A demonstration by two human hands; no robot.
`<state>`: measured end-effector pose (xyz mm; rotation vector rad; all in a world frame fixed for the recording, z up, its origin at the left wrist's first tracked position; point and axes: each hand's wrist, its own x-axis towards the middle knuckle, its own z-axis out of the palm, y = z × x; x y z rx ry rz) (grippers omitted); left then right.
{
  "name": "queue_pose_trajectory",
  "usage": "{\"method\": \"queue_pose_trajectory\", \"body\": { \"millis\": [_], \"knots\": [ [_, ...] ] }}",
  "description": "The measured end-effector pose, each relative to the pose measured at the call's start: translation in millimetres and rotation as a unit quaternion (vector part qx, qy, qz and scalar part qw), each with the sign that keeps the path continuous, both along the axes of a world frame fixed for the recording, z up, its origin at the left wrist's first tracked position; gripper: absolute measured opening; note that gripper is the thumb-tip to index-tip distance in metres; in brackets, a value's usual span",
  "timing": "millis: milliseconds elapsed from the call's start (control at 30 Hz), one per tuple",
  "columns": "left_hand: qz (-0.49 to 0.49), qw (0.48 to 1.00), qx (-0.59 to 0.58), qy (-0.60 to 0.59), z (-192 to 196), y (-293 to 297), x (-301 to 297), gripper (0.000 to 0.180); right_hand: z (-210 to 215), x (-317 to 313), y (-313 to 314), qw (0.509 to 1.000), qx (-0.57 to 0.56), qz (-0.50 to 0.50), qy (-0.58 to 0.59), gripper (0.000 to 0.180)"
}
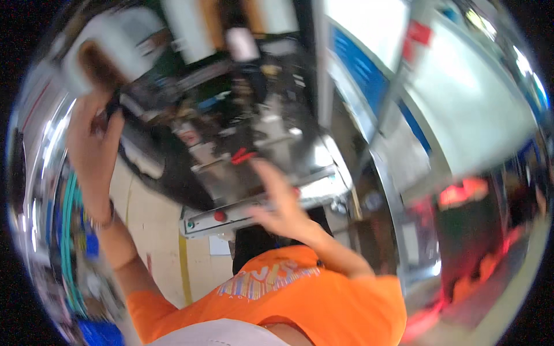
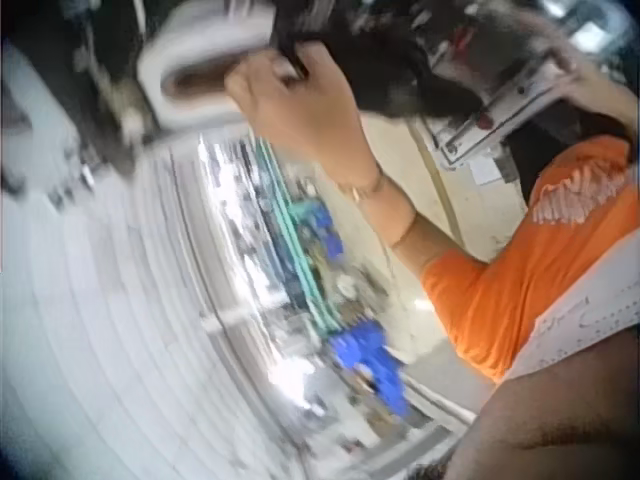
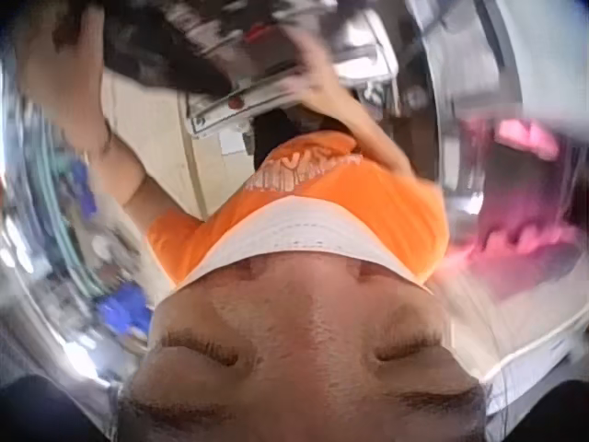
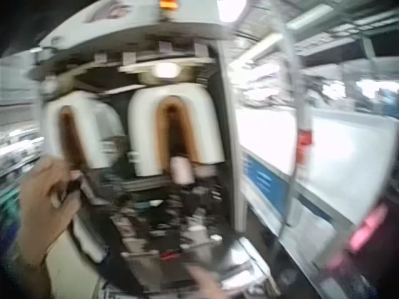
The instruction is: The person repeatedly picks up black shoes from a conveyor belt, places them into a machine fixture, and presses a button to operate the machine. After the machine cycle, the person removes the shoes and places them back onto the conveyor belt. This process is repeated for multiple pairs of shoes throughout the video.
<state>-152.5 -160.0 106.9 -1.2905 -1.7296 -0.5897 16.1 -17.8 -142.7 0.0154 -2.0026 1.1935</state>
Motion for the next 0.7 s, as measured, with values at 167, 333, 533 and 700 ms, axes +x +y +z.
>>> {"method": "queue_pose_trajectory", "body": {
  "millis": [167,333,533,700],
  "knots": [
    [-0.078,0.979,-0.182,-0.05,-44.9,87.4,87.4,0.012,19.9,2.2,-26.1,0.991,-0.114,-0.05,0.049,0.116],
    [-0.335,0.912,-0.212,-0.101,-81.7,164.3,174.4,0.037,-26.6,68.0,10.5,0.889,-0.41,-0.151,0.14,0.085],
    [-0.494,0.765,-0.336,-0.239,-124.8,181.5,195.9,0.055,-98.7,264.5,35.2,0.683,-0.61,-0.341,0.212,0.06],
    [-0.385,0.644,-0.459,-0.475,-208.0,185.6,131.4,0.059,-138.5,395.6,85.9,0.746,-0.502,-0.39,0.197,0.068]
  ]
}}
